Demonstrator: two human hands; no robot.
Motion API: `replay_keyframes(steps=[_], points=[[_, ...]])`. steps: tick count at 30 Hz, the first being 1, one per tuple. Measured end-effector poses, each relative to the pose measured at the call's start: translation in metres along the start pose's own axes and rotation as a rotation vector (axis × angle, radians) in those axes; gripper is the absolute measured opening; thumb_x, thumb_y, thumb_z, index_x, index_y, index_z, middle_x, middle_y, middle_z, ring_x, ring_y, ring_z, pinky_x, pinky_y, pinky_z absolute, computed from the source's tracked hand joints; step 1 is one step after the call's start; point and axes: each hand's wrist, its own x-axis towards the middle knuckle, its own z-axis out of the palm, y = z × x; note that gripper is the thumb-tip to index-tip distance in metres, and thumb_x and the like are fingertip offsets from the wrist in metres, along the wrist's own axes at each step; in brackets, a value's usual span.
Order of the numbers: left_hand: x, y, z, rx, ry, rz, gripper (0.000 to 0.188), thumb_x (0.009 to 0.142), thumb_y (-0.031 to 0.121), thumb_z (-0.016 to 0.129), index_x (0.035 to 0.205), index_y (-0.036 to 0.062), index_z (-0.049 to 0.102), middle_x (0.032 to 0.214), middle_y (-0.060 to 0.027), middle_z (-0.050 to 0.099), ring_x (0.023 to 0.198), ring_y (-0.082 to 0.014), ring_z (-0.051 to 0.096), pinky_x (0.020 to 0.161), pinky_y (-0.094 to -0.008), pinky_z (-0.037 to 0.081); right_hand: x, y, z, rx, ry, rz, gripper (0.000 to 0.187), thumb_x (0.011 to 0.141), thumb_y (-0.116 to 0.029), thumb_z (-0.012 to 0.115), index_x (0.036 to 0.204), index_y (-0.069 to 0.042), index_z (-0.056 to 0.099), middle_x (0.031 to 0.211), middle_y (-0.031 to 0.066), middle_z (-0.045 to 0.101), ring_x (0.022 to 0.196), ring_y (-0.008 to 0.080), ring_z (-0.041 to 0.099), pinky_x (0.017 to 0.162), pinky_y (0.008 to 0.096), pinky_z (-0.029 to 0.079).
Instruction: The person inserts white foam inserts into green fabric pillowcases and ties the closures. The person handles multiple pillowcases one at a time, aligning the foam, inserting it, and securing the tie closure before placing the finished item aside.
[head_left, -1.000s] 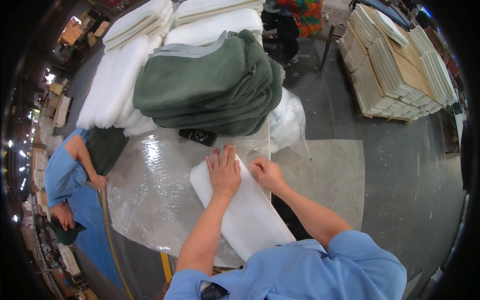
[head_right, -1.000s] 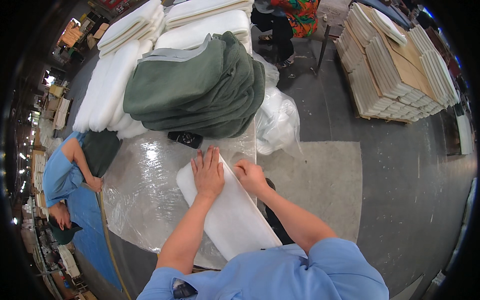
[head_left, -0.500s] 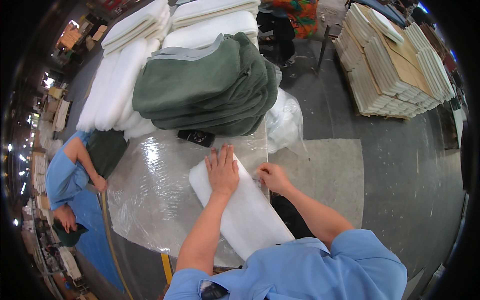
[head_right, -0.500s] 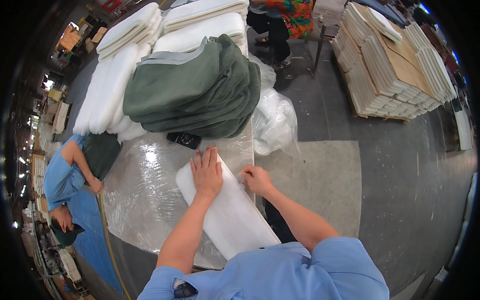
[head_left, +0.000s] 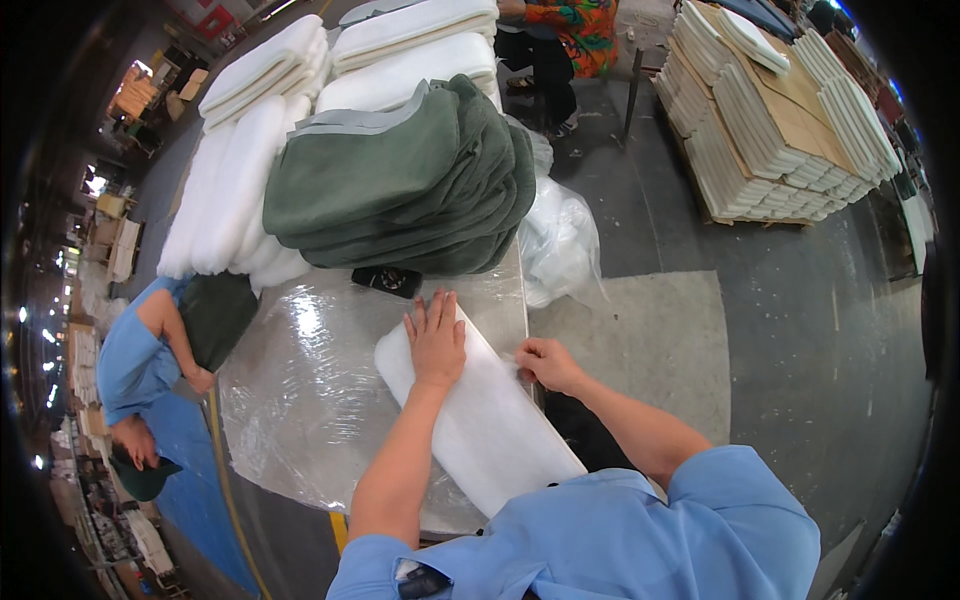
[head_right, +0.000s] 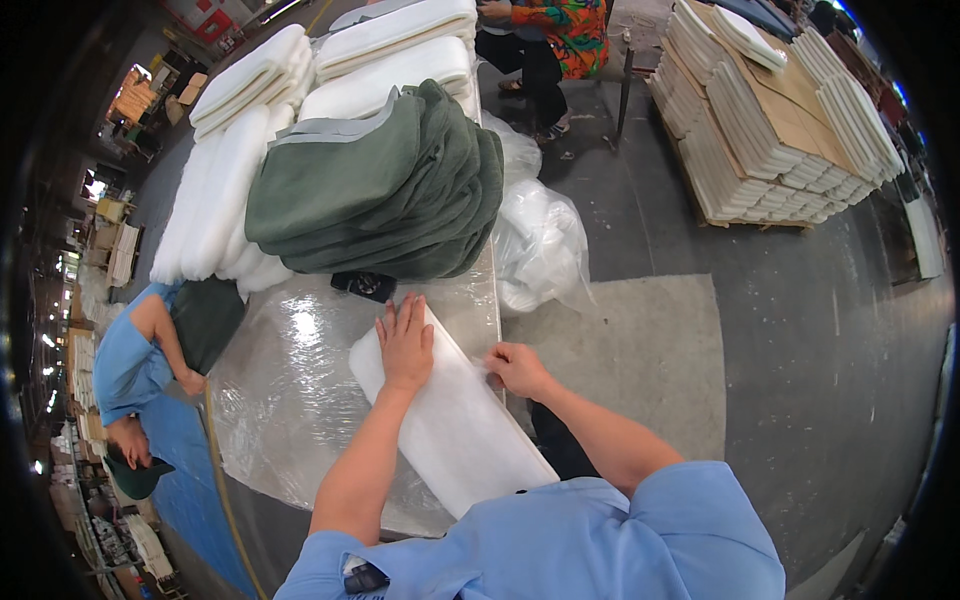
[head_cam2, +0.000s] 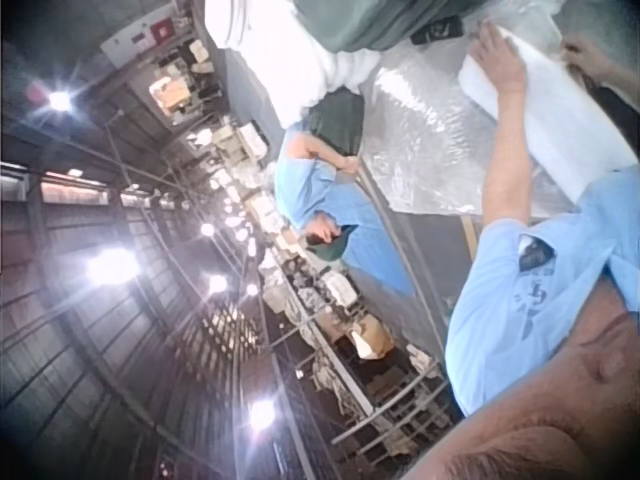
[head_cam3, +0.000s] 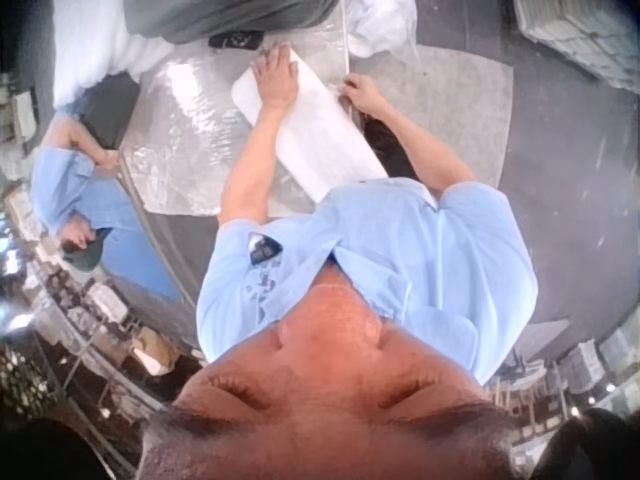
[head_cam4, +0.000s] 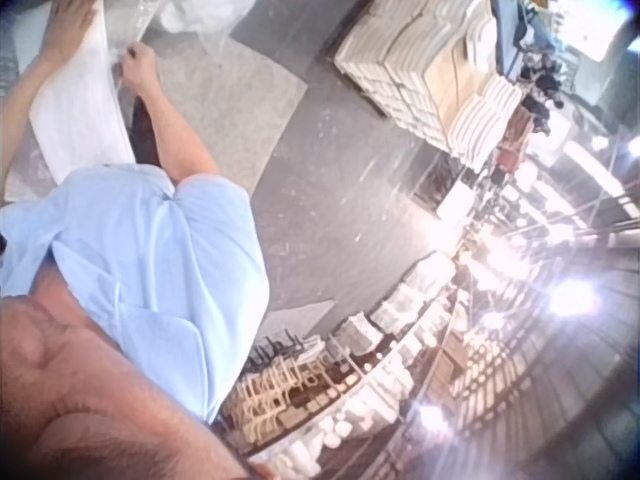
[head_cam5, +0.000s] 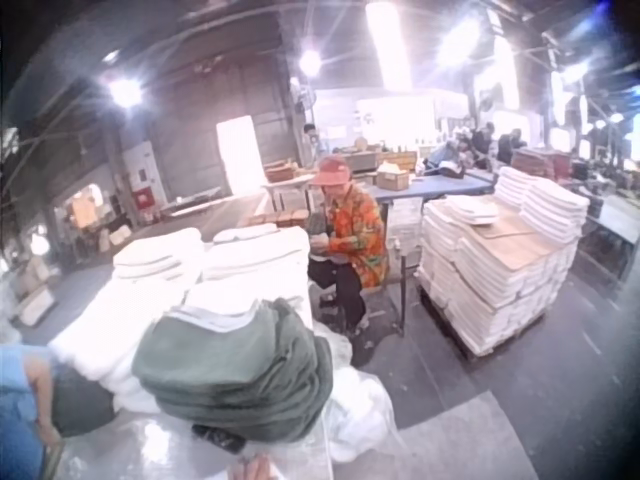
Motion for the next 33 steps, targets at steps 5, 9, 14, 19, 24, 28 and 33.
replay_keyframes(steps=[5,9,14,19,24,28,33], points=[[-0.043,0.027,-0.007,-0.082,-0.020,0.030,0.063,0.107,0.032,0.053,0.163,0.0061,0.041,0.173,-0.0134,0.032,0.161,-0.0461,0.021,0.130,-0.0633,0.013,-0.015,-0.026,0.009,-0.214,-0.051,-0.366,0.017,0.097,-0.015,0.075,0.109,-0.002,0.075,0.086,0.0052,0.070,0.083,0.0112,0.067,0.073,0.0287,0.054],[-0.093,0.057,0.013,-0.021,-0.098,0.058,0.067,0.107,0.036,0.052,0.165,0.0047,0.038,0.176,-0.0113,0.029,0.162,-0.0429,0.021,0.130,-0.0621,0.012,0.001,0.018,0.012,-0.238,0.024,-0.372,0.015,0.094,-0.015,0.076,0.102,-0.003,0.075,0.085,0.0075,0.073,0.075,0.0142,0.068,0.071,0.0313,0.055],[-0.094,0.059,0.018,0.007,-0.108,0.049,0.070,0.107,0.039,0.051,0.166,0.0065,0.036,0.177,-0.0100,0.027,0.163,-0.0399,0.021,0.131,-0.0620,0.012,-0.005,0.047,-0.035,-0.145,0.137,-0.060,0.010,0.098,-0.012,0.071,0.101,-0.003,0.074,0.080,0.0046,0.071,0.067,0.0141,0.065,0.062,0.0312,0.053],[-0.099,0.054,0.022,-0.004,-0.096,0.051,0.069,0.107,0.038,0.048,0.166,0.0036,0.034,0.177,-0.0125,0.025,0.163,-0.0417,0.018,0.130,-0.0627,0.010,-0.028,0.022,-0.018,0.157,-0.103,-0.070,0.013,0.101,-0.013,0.070,0.108,-0.002,0.073,0.078,0.0017,0.066,0.064,0.0103,0.060,0.061,0.0285,0.051],[-0.097,0.056,0.019,0.020,-0.111,0.065,0.069,0.107,0.038,0.048,0.166,0.0031,0.035,0.177,-0.0126,0.026,0.163,-0.0421,0.019,0.130,-0.0630,0.012,-0.022,0.037,-0.002,-0.040,-0.081,-0.198,0.018,0.101,-0.017,0.071,0.111,-0.002,0.072,0.083,0.0036,0.069,0.065,0.0104,0.061,0.061,0.0280,0.052],[-0.097,0.058,0.018,0.011,-0.115,0.058,0.069,0.107,0.038,0.047,0.166,0.0032,0.035,0.177,-0.0126,0.026,0.163,-0.0419,0.018,0.130,-0.0629,0.011,-0.025,0.067,-0.030,0.111,0.214,0.099,0.021,0.101,-0.018,0.071,0.112,-0.001,0.071,0.088,0.0055,0.071,0.067,0.0126,0.065,0.059,0.0292,0.055],[-0.097,0.056,0.018,0.006,-0.138,0.052,0.070,0.107,0.038,0.047,0.167,0.0033,0.033,0.177,-0.0123,0.025,0.163,-0.0412,0.017,0.131,-0.0617,0.009,-0.039,0.053,-0.051,0.120,0.139,0.076,0.015,0.101,-0.012,0.071,0.112,-0.002,0.070,0.084,0.0056,0.070,0.070,0.0130,0.067,0.061,0.0305,0.057]])
